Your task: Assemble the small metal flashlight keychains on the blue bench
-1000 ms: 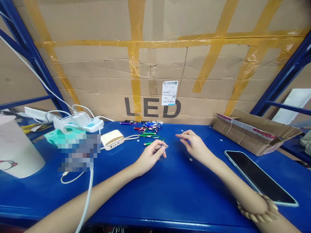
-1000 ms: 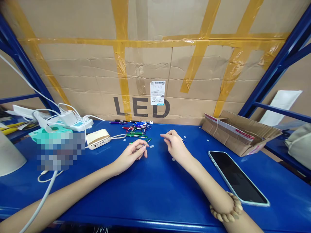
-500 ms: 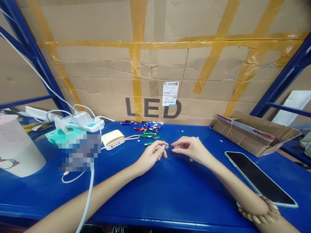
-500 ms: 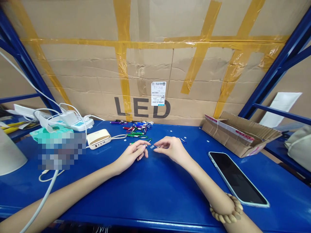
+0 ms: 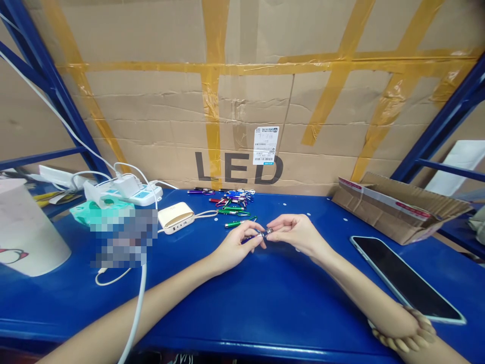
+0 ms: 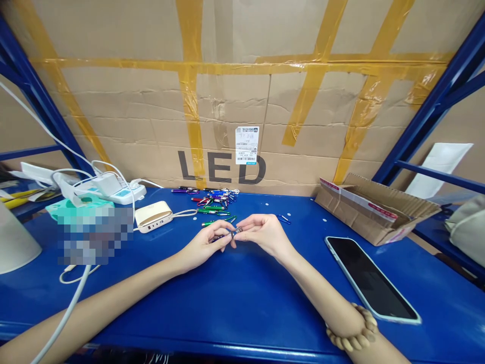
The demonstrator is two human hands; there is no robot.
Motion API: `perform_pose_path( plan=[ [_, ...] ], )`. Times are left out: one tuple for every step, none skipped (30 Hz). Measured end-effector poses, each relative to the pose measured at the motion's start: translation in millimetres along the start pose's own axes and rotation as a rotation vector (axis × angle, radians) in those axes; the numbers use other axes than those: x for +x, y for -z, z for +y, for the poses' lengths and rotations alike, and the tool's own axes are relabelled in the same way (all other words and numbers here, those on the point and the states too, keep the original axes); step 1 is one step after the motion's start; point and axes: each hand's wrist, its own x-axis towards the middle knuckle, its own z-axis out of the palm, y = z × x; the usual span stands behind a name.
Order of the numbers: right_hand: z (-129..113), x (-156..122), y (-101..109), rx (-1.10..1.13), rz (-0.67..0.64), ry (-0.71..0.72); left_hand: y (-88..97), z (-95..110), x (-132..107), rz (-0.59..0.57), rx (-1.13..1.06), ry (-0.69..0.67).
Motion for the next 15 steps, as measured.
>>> perform_pose_path(
  plan=[
    [0.6, -0.4, -0.5, -0.010, 0.004, 0.012, -0.1, 0.1, 0.0, -0.005, -0.004, 0.006],
    [0.6, -1.0, -1.1, -0.017, 0.007, 0.018, -0.2, 0.0, 0.0, -0.009, -0.008, 0.009],
    [0.0, -1.7, -1.8, -0.017, 0.007, 0.017, -0.2, -0.3, 0.1, -0.011, -0.014, 0.011],
    [-1.1, -2.5, -2.6, -0.012, 0.002, 0.010, -0.2, -0.6, 0.2, -0.006, -0.019, 0.011],
    [-2.5, -3.2, -3.4, -0.005, -0.006, 0.001, -0.1, -1.1, 0.3, 0.004, -0.022, 0.011],
    [-4.0, -3.9, -4.2, 0.000, -0.015, -0.008, -0.1, -1.7, 0.5, 0.016, -0.024, 0.010],
    [-5.4, -4.5, -4.8, 0.003, -0.024, -0.013, 0.0, -2.2, 0.5, 0.030, -0.024, 0.009],
    [-6.6, -5.0, -5.3, 0.004, -0.033, -0.014, 0.1, -2.6, 0.6, 0.046, -0.022, 0.006],
    [-7.6, -5.3, -5.7, 0.005, -0.040, -0.012, 0.1, -2.9, 0.5, 0.061, -0.019, 0.000],
    [-8.3, -5.5, -5.9, 0.006, -0.045, -0.008, 0.1, -3.0, 0.2, 0.075, -0.012, -0.010],
    [-8.7, -5.7, -6.0, 0.007, -0.051, -0.003, 0.2, -2.8, -0.2, 0.089, 0.003, -0.024],
    [-9.0, -6.0, -6.2, 0.008, -0.056, 0.002, 0.3, -2.4, -0.7, 0.101, 0.031, -0.043],
    [-9.1, -6.3, -6.5, 0.008, -0.059, 0.009, 0.4, -1.8, -1.5, 0.112, 0.071, -0.063],
    [-9.2, -6.6, -7.0, 0.006, -0.057, 0.020, 0.7, -1.1, -2.3, 0.121, 0.121, -0.082],
    [-9.2, -7.1, -7.6, 0.001, -0.054, 0.030, 1.0, -0.3, -3.2, 0.130, 0.182, -0.097]
  ],
)
